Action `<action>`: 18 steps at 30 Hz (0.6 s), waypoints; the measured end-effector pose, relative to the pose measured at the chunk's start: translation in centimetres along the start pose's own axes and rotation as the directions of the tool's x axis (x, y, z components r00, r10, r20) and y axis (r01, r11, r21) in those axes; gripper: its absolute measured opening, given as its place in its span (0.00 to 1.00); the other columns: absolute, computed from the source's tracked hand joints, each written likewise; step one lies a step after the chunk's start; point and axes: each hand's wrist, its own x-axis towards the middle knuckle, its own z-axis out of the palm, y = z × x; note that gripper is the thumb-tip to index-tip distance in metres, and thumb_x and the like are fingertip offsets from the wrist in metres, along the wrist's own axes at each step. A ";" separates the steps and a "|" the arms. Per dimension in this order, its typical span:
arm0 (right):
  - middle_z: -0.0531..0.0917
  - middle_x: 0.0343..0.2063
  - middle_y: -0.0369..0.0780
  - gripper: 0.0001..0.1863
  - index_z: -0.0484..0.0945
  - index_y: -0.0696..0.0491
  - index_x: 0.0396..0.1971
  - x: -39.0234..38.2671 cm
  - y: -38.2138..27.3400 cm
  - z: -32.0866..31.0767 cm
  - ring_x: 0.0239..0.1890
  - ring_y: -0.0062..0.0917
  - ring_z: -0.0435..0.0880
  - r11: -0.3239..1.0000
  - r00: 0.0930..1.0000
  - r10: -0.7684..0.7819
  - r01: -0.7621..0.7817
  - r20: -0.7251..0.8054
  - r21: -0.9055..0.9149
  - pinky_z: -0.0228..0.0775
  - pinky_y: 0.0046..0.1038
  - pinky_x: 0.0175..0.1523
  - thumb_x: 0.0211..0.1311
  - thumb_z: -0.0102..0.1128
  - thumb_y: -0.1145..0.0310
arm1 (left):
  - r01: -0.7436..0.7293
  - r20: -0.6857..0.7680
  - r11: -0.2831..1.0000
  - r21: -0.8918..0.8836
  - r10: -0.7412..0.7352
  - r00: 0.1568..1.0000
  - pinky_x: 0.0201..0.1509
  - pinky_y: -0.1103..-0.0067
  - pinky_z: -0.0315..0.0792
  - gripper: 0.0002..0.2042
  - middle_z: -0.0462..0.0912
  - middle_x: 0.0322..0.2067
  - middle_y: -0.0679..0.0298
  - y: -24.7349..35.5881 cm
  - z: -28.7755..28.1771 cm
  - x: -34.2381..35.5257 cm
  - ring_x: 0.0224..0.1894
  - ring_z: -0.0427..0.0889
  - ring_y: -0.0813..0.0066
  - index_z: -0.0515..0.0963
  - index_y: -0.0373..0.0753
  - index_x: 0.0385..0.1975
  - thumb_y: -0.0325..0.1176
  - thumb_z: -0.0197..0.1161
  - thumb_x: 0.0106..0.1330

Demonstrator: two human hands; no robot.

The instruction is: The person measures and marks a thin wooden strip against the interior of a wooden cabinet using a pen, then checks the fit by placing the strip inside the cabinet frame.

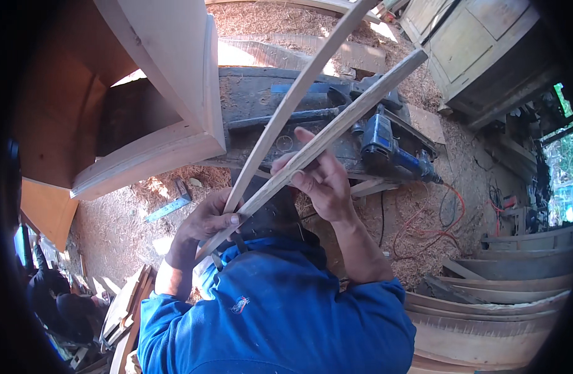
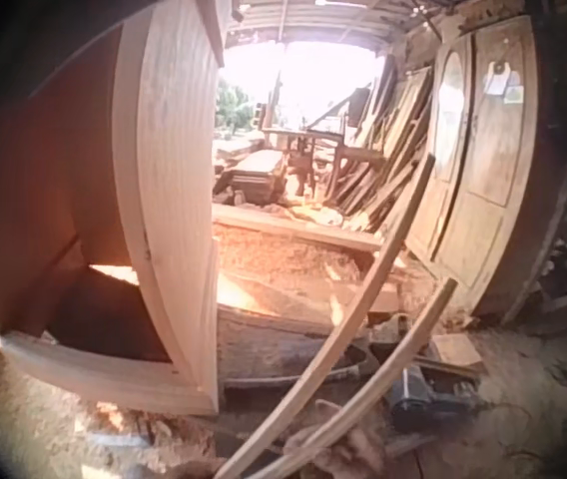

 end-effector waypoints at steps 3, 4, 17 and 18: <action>0.85 0.42 0.44 0.25 0.68 0.60 0.58 0.2 0.6 -0.5 0.45 0.27 0.85 0.998 0.999 0.046 -0.047 -0.016 -0.034 0.78 0.28 0.52 0.66 0.66 0.69 | -0.008 -0.089 1.000 0.014 0.009 0.996 0.34 0.79 0.76 0.16 0.78 0.29 0.64 0.3 1.0 -0.1 0.31 0.79 0.80 0.74 0.36 0.39 0.44 0.67 0.68; 0.84 0.42 0.44 0.23 0.70 0.59 0.55 0.4 0.9 -1.0 0.44 0.26 0.85 0.988 0.997 -0.030 0.019 -0.069 -0.153 0.79 0.27 0.51 0.65 0.68 0.69 | 0.032 -0.176 0.939 0.342 0.030 0.984 0.36 0.77 0.75 0.16 0.78 0.29 0.63 1.0 1.0 -0.2 0.33 0.80 0.78 0.74 0.37 0.40 0.44 0.64 0.70; 0.82 0.33 0.39 0.19 0.71 0.59 0.48 1.9 1.1 1.0 0.32 0.21 0.86 0.971 0.957 -0.010 -0.060 -0.289 -0.231 0.87 0.24 0.34 0.64 0.69 0.67 | 0.073 -0.385 0.900 0.430 0.109 0.917 0.41 0.78 0.77 0.14 0.81 0.31 0.64 0.3 2.5 -0.4 0.34 0.82 0.77 0.75 0.35 0.40 0.42 0.53 0.77; 0.83 0.33 0.40 0.19 0.71 0.59 0.48 1.9 1.5 1.0 0.31 0.22 0.87 0.976 0.960 0.003 -0.063 -0.279 -0.207 0.88 0.26 0.34 0.64 0.68 0.66 | 0.071 -0.373 0.873 0.482 0.132 0.918 0.40 0.76 0.76 0.13 0.82 0.31 0.61 0.0 2.4 -0.2 0.34 0.84 0.74 0.75 0.37 0.43 0.43 0.55 0.76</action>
